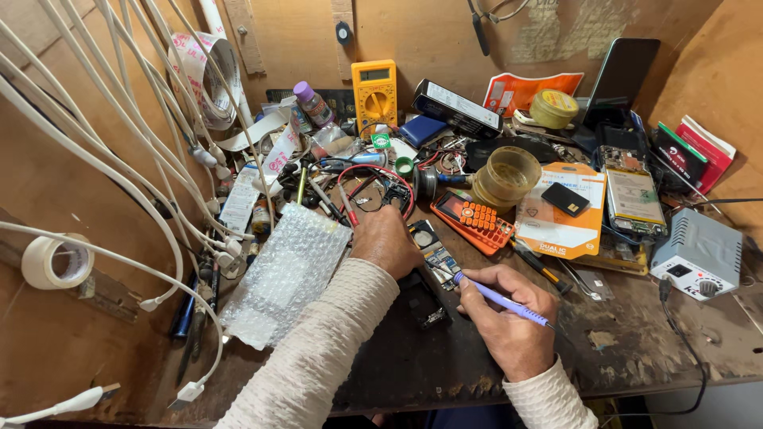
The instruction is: The person assembles internal components of a mobile phone, using a small blue tool to position parts onto the circuit board and then attaching the plastic back casing.
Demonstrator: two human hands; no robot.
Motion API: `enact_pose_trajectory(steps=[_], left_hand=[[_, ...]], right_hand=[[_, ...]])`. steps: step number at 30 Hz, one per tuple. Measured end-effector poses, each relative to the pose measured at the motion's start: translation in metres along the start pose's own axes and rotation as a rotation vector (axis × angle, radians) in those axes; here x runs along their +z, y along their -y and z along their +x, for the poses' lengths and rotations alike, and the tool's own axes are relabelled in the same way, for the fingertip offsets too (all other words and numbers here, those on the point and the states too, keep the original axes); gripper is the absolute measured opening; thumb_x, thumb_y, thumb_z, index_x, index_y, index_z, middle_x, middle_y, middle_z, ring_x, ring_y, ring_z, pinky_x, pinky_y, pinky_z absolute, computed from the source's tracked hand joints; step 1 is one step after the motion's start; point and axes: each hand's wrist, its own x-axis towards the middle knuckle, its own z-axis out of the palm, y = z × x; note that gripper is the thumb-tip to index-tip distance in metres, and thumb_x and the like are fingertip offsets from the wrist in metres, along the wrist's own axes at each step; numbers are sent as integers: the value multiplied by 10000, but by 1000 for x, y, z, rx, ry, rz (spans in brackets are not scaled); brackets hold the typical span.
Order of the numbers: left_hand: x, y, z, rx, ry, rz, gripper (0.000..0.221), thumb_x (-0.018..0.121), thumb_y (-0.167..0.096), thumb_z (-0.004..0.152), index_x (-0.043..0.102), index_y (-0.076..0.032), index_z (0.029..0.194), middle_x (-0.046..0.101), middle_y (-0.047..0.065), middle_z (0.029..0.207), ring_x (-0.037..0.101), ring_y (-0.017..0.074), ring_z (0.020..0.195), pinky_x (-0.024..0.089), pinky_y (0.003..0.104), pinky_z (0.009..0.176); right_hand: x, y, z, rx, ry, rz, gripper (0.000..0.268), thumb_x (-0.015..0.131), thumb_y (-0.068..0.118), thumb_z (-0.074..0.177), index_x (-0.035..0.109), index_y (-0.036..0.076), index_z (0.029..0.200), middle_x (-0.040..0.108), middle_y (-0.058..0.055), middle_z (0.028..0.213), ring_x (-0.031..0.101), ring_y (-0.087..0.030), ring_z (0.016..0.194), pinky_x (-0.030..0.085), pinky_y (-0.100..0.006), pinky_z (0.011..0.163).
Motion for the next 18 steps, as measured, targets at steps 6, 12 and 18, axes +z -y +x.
enact_pose_trajectory(steps=[6, 12, 18], left_hand=[[-1, -1, 0, 1, 2, 4, 328, 903, -172, 624, 774, -2, 873, 739, 251, 940, 729, 404, 952, 578, 459, 880], [-1, -2, -1, -9, 7, 7, 307, 896, -166, 645, 783, -1, 877, 740, 253, 952, 730, 405, 958, 578, 458, 887], [-1, -2, -1, -5, 11, 16, 316, 903, -172, 642, 776, 0, 875, 740, 256, 943, 734, 401, 948, 580, 455, 880]], right_hand=[[-1, -1, 1, 7, 0, 43, 160, 757, 52, 841, 771, -43, 969, 777, -69, 810, 738, -106, 639, 619, -225, 587], [0, 1, 1, 5, -6, 25, 153, 761, 48, 835, 775, -47, 955, 779, -75, 801, 741, -111, 636, 619, -230, 583], [-1, 2, 1, 0, 2, 8, 154, 758, 51, 834, 774, -44, 953, 783, -74, 799, 743, -109, 631, 614, -224, 581]])
